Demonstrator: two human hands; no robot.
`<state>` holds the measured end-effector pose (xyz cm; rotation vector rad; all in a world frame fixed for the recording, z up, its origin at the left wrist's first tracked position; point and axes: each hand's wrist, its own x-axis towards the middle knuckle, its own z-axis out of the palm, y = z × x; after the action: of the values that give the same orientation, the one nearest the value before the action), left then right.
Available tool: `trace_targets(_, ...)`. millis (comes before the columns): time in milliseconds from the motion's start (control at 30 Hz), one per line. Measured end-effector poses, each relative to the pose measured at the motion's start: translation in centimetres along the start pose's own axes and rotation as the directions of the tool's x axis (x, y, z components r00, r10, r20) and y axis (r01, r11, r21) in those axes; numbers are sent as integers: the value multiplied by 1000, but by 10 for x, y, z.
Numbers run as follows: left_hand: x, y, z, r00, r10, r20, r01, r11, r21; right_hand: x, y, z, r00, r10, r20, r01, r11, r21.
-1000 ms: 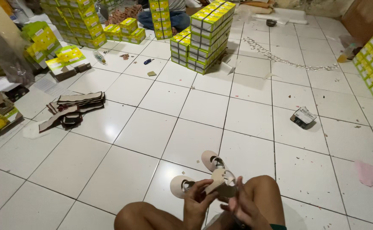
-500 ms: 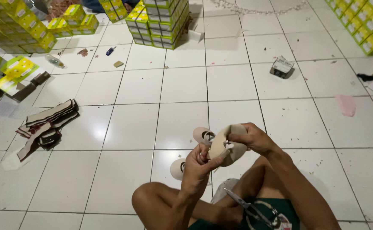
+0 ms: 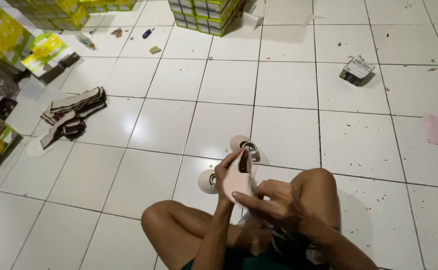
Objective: The person sits on the workshop floor and trims the edges of shoe insole pieces with scissors. They cut excess material from each insole one at a time, set the trimmed pieces on a growing stack beside them, and briefly handle a shoe upper between pieces.
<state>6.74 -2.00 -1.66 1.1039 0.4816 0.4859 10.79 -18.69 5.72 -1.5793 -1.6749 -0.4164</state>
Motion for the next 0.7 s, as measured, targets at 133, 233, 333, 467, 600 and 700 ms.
trace_targets(133, -12, 5, -5, 939, -69, 337, 162, 953, -256, 10, 12, -19, 966, 140, -217, -39, 909, 414)
trace_targets(233, -24, 15, -17, 848, -176, 500, 399, 833, -384, 19, 45, -24, 933, 359, -11, -326, 860, 393)
trace_targets(333, -32, 21, -20, 756, -154, 636, 460, 817, -348, 16, 58, -11, 888, 402, 223, -451, 664, 596)
trace_targets(467, -46, 28, -10, 961, -136, 242, 102, 984, 147, 5, 51, 8, 792, 603, 99, -566, 662, 491)
trace_targets(600, -61, 39, -6, 933, 328, 151, -360, 812, 459, 5, 49, 14, 739, 674, -10, -605, 670, 430)
trace_targets(700, -64, 43, -5, 958, 248, 144, -277, 931, 239, 5, 43, 12, 784, 619, -32, -576, 746, 334)
